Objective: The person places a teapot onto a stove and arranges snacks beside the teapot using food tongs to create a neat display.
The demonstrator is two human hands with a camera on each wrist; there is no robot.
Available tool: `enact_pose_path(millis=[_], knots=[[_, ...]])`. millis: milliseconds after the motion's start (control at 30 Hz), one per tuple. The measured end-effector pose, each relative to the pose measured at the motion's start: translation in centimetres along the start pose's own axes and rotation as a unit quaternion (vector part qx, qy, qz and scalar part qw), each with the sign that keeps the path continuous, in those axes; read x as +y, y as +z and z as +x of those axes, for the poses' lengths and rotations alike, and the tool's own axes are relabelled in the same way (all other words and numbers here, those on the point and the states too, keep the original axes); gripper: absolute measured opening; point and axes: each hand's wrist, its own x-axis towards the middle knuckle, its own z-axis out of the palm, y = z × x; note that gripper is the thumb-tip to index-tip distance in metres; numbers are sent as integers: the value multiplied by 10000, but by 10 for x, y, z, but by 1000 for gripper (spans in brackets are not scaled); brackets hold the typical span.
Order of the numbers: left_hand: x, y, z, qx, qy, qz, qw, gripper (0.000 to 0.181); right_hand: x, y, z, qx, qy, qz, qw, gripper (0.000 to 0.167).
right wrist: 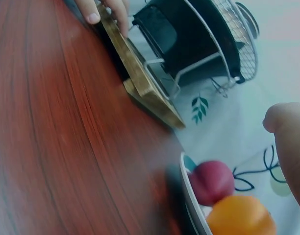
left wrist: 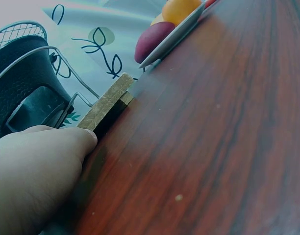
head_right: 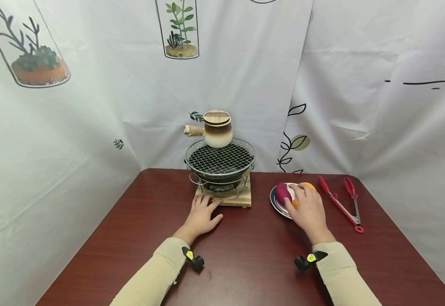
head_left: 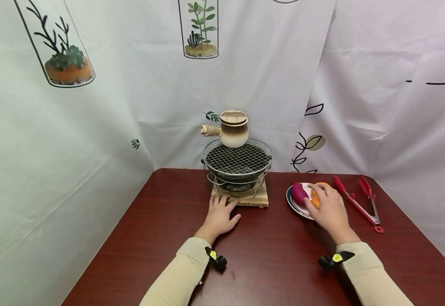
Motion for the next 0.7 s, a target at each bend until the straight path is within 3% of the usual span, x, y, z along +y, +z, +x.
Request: enact_pose_path(millis=[400,700], knots=[[1,0,1,-142,-51,29,9999,48,35,-25,-8,-233,674,-240,9972,50],[1,-2,0,-68,-40,56,10000,48,60,-32,-15,-151,788,-369,9961,50]])
